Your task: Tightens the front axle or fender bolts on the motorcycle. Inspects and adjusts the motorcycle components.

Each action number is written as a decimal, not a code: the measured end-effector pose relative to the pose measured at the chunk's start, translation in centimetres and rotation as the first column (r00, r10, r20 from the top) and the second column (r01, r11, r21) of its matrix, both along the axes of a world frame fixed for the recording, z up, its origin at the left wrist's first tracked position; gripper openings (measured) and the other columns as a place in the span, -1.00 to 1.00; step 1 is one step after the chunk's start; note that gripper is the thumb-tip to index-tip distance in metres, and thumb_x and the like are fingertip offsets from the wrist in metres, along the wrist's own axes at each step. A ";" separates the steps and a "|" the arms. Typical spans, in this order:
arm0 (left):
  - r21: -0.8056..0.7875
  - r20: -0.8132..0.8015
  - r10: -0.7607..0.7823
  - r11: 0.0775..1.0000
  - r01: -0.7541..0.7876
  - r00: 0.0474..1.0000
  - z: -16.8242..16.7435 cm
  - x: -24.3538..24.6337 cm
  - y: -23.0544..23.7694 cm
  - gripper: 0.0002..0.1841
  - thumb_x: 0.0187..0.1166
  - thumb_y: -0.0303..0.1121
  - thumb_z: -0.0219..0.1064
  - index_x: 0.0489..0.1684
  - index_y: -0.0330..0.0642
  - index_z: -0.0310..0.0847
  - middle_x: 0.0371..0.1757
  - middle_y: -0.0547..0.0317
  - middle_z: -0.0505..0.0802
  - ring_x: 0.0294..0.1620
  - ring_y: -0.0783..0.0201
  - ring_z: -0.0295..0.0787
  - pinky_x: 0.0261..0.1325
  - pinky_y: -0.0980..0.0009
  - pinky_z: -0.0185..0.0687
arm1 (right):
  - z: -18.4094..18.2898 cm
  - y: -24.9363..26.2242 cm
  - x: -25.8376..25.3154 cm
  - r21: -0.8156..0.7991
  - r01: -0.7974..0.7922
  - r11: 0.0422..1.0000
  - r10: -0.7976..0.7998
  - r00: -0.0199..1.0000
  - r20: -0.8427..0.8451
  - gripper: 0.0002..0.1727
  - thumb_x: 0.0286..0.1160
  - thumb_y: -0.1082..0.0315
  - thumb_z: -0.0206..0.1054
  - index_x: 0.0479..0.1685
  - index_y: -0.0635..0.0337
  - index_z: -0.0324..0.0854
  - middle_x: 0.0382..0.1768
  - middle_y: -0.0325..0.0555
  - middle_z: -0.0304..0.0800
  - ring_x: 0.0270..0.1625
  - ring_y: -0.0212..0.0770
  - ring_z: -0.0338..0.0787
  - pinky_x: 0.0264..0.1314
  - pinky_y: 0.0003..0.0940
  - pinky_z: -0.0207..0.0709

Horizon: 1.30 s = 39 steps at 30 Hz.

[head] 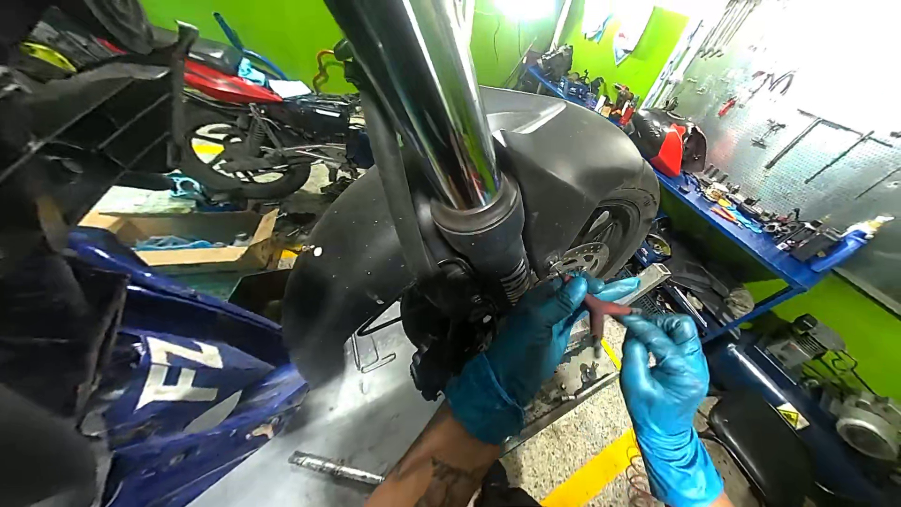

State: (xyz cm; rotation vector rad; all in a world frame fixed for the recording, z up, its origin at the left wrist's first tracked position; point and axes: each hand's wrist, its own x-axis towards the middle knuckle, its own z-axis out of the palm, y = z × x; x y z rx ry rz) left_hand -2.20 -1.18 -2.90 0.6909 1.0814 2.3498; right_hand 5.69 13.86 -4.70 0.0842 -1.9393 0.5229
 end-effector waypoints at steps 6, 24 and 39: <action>-0.094 -0.067 0.123 0.987 -0.129 0.990 -0.3 0.4 -0.4 -0.67 0.81 -0.28 0.05 0.05 -0.21 0.75 -0.10 0.12 0.85 -0.16 0.37 0.75 0.01 0.47 0.70 | 4.0 -4.1 -0.4 -0.283 -0.141 0.949 0.144 0.990 -0.009 -0.68 0.38 0.18 0.55 0.07 0.00 0.70 -0.04 -0.39 0.62 -0.20 -0.62 0.60 -0.18 -0.74 0.57; -0.218 -0.034 0.121 0.968 -0.125 0.992 1.0 1.2 -0.7 -0.69 0.81 -0.20 0.09 0.01 -0.13 0.78 -0.21 0.23 0.86 -0.25 0.45 0.74 -0.17 0.52 0.69 | 4.6 -2.6 1.7 0.038 -0.144 0.989 0.142 0.989 0.036 -0.73 0.59 0.29 0.23 0.09 0.02 0.81 -0.23 -0.24 0.74 -0.19 -0.50 0.68 -0.10 -0.64 0.58; -0.069 -0.026 0.099 0.993 -0.101 0.995 -0.3 1.2 -1.2 -0.59 0.84 -0.17 -0.04 0.05 -0.16 0.77 -0.01 0.11 0.87 0.00 0.32 0.79 0.11 0.40 0.71 | 3.2 -4.5 0.4 -0.221 -0.105 0.970 0.114 0.993 0.025 -0.72 0.45 0.06 0.51 -0.02 -0.01 0.71 -0.20 -0.39 0.62 -0.25 -0.63 0.59 -0.21 -0.74 0.53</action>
